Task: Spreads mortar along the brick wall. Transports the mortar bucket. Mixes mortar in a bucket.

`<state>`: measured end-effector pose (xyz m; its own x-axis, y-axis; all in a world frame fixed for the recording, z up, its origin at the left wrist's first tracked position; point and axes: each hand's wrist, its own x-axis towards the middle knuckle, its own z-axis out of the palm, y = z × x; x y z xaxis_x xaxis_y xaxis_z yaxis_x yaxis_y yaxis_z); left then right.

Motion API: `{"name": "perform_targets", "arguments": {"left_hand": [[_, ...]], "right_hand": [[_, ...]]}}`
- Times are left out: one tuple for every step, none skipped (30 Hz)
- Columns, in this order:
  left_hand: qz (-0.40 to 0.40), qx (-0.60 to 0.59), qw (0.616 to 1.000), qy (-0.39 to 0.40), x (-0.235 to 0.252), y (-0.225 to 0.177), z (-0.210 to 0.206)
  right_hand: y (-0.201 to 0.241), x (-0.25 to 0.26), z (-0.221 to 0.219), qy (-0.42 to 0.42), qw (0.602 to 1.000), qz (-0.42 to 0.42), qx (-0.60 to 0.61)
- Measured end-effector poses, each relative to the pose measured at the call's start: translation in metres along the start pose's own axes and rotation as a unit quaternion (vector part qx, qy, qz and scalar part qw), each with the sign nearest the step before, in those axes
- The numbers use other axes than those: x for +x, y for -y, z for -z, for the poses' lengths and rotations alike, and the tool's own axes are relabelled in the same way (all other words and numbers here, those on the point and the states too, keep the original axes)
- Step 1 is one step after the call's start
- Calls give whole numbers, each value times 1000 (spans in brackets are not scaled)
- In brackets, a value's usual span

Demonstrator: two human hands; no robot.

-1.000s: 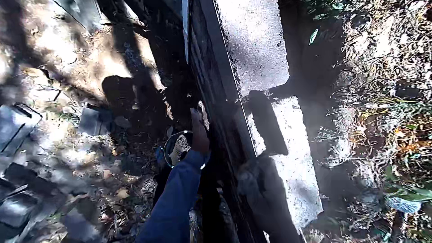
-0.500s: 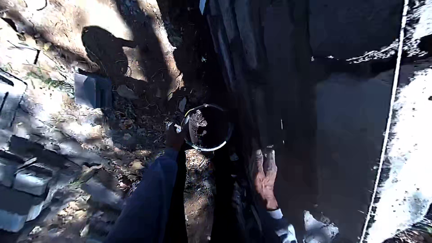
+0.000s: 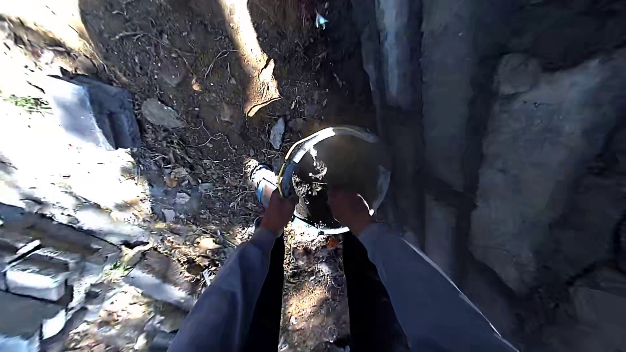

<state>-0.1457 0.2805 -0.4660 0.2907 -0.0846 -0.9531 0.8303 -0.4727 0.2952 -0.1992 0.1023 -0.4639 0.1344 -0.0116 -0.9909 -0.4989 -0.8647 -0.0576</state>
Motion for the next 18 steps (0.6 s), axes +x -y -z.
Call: {"name": "perform_targets", "arguments": {"left_hand": [[-6, 25, 1000, 1, -8, -13, 2], [-13, 61, 998, 8, -20, -28, 6], [-34, 111, 993, 18, -30, -45, 13], [-63, 164, 984, 27, -37, -65, 19], [-98, 213, 972, 32, -41, -83, 25], [-123, 251, 960, 33, -40, -101, 29], [-149, 275, 949, 22, -37, -114, 32], [-170, 283, 944, 8, -31, -125, 35], [-187, 282, 941, -11, -23, -133, 39], [-194, 275, 941, -24, -15, -135, 42], [-190, 270, 943, -31, -8, -136, 44], [-189, 272, 943, -35, 0, -140, 44], [-193, 277, 940, -39, 6, -145, 42], [-196, 283, 938, -41, 11, -150, 38], [-200, 286, 936, -40, 16, -154, 35], [-202, 284, 936, -42, 21, -155, 34], [-207, 274, 938, -49, 27, -156, 37], [-208, 261, 941, -60, 38, -154, 43]], "right_hand": [[-1, -8, 9, -21, 1000, -4, 6], [0, -16, 18, -48, 998, -17, 27], [3, -19, 28, -82, 995, -27, 58], [8, -17, 36, -122, 987, -21, 99], [16, -13, 42, -156, 980, -11, 123], [28, -8, 48, -175, 976, 2, 127], [40, -7, 51, -180, 976, 30, 121], [50, -7, 59, -160, 978, 52, 126], [57, -8, 75, -142, 982, 66, 110], [59, -1, 88, -153, 984, 62, 71], [60, 9, 99, -181, 981, 44, 45], [56, 24, 107, -234, 971, 21, 49], [50, 43, 114, -308, 950, -1, 53], [44, 49, 133, -314, 947, -34, 66], [40, 51, 153, -289, 951, -64, 89], [40, 58, 158, -268, 954, -79, 111], [42, 72, 150, -261, 954, -81, 124], [45, 87, 136, -256, 954, -75, 135]]}}
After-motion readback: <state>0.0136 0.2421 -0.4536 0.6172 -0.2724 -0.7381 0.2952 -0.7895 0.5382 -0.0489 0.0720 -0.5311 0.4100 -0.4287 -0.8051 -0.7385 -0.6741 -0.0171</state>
